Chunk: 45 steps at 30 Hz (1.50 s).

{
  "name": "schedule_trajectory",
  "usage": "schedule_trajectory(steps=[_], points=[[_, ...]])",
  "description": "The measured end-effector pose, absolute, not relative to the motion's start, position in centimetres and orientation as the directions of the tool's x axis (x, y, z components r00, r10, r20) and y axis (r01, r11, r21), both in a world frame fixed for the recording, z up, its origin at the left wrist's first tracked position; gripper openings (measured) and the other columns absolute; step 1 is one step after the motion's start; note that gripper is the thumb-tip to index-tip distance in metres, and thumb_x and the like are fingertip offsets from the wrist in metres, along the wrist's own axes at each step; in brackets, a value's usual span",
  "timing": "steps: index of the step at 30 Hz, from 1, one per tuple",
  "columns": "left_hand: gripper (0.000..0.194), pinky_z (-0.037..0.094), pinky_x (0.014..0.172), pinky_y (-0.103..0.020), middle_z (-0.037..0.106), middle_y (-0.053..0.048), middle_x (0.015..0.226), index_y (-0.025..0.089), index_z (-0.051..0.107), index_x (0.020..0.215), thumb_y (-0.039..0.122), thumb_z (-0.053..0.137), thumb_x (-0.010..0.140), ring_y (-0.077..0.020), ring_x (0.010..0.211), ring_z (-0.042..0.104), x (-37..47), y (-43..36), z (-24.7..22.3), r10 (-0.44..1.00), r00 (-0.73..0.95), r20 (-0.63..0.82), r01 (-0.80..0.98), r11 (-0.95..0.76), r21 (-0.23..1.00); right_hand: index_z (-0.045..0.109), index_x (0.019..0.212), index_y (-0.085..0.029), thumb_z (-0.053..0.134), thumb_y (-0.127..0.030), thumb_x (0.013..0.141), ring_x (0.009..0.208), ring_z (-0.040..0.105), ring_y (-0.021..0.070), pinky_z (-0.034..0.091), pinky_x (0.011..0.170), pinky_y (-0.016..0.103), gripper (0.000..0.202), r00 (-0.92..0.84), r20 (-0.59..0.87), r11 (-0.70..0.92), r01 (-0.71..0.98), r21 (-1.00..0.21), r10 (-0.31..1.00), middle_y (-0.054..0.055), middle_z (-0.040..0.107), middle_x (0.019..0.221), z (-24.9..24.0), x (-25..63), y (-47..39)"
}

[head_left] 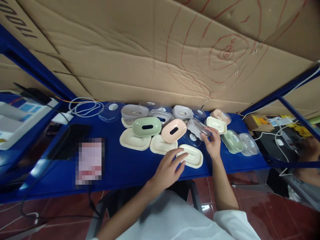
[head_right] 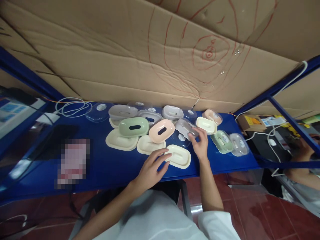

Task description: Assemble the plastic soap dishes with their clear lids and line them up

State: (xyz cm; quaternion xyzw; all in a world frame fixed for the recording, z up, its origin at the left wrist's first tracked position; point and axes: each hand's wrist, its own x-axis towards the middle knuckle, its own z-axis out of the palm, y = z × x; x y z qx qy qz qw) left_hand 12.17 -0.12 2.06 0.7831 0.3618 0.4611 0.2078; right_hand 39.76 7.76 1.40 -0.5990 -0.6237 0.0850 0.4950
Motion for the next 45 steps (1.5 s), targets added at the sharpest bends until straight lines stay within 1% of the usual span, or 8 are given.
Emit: schedule_trajectory(steps=[8,17,22,27,32,38,41,45], points=[[0.104,0.062,0.104,-0.045,0.031,-0.02,0.172,0.037,0.014,0.165,0.05,0.084,0.089,-0.0315,0.142,0.06,13.3,4.0,4.2,0.95,0.097,0.296,-0.172,-0.277,0.945,0.071,0.118,-0.03,0.077,-0.047,0.093,0.132,0.064,0.0339,0.053,0.113,0.057,0.03,0.002,0.583,0.538,0.381,-0.752,0.813,0.011,0.064,0.125,5.3,33.7,4.9],[0.099,0.058,0.11,-0.047,0.042,-0.018,0.165,0.037,0.019,0.155,0.062,0.084,0.084,-0.0315,0.146,0.056,8.6,7.2,3.7,0.943,-0.214,0.254,-0.134,-0.286,0.949,0.07,0.121,-0.026,0.063,-0.07,0.097,0.135,0.06,0.0303,0.049,0.117,0.052,0.05,-0.082,0.546,0.5,0.529,-0.686,0.834,0.014,0.066,0.133,6.1,29.6,15.6],[0.099,0.061,0.106,-0.046,0.039,-0.019,0.167,0.037,0.013,0.158,0.065,0.078,0.089,-0.0304,0.144,0.058,6.6,9.1,3.0,0.916,-0.274,0.292,-0.07,-0.322,0.944,0.073,0.128,-0.027,0.055,-0.066,0.104,0.152,0.047,0.0353,0.024,0.129,0.069,0.05,-0.306,0.438,0.531,0.576,-0.622,0.845,0.012,0.066,0.146,7.8,26.8,16.9],[0.097,0.06,0.109,-0.047,0.047,-0.017,0.164,0.037,0.019,0.16,0.07,0.076,0.088,-0.0304,0.141,0.062,5.3,9.7,4.2,0.918,-0.188,0.35,-0.116,-0.375,0.92,0.075,0.134,-0.033,0.068,-0.06,0.1,0.139,0.062,0.0295,0.048,0.121,0.05,0.044,-0.661,0.374,0.638,0.209,-0.741,0.65,0.004,0.073,0.139,10.4,24.5,13.4],[0.103,0.06,0.107,-0.047,0.05,-0.017,0.158,0.035,0.019,0.162,0.071,0.077,0.086,-0.0313,0.138,0.063,5.2,9.7,4.2,0.918,-0.147,0.369,0.037,-0.368,0.929,0.077,0.127,-0.032,0.06,-0.055,0.106,0.117,0.073,0.0284,0.053,0.112,0.051,0.036,-0.337,0.44,0.546,0.36,-0.757,0.832,0.002,0.079,0.121,9.9,26.1,14.6],[0.095,0.04,0.126,-0.059,0.046,-0.022,0.161,0.022,0.038,0.159,0.056,0.084,0.084,-0.0385,0.152,0.048,4.5,12.6,3.9,0.87,-0.18,0.459,0.418,-0.355,0.837,0.067,0.142,-0.034,0.05,-0.043,0.11,0.157,0.04,0.0354,-0.001,0.127,0.077,0.038,-0.337,0.45,0.503,0.801,-0.324,0.827,0.007,0.056,0.162,9.0,31.7,18.1],[0.095,0.018,0.131,-0.07,0.039,-0.026,0.167,0.017,0.042,0.16,0.055,0.084,0.084,-0.0455,0.161,0.031,3.8,13.3,3.5,0.856,-0.182,0.483,0.662,-0.256,0.704,0.057,0.154,-0.034,0.052,-0.045,0.108,0.161,0.033,0.037,0.008,0.126,0.077,0.048,-0.243,0.367,0.339,0.913,-0.225,0.898,0.01,0.043,0.171,7.8,37.9,17.4],[0.101,0.012,0.126,-0.08,0.037,-0.03,0.169,0.013,0.034,0.165,0.066,0.074,0.089,-0.0518,0.159,0.03,3.2,12.7,1.8,0.897,-0.212,0.388,0.709,-0.132,0.692,0.052,0.159,-0.032,0.077,-0.054,0.089,0.159,0.032,0.0481,0.021,0.118,0.085,0.077,-0.042,0.094,0.055,0.988,-0.144,0.995,0.016,0.039,0.172,5.2,46.6,15.0]])
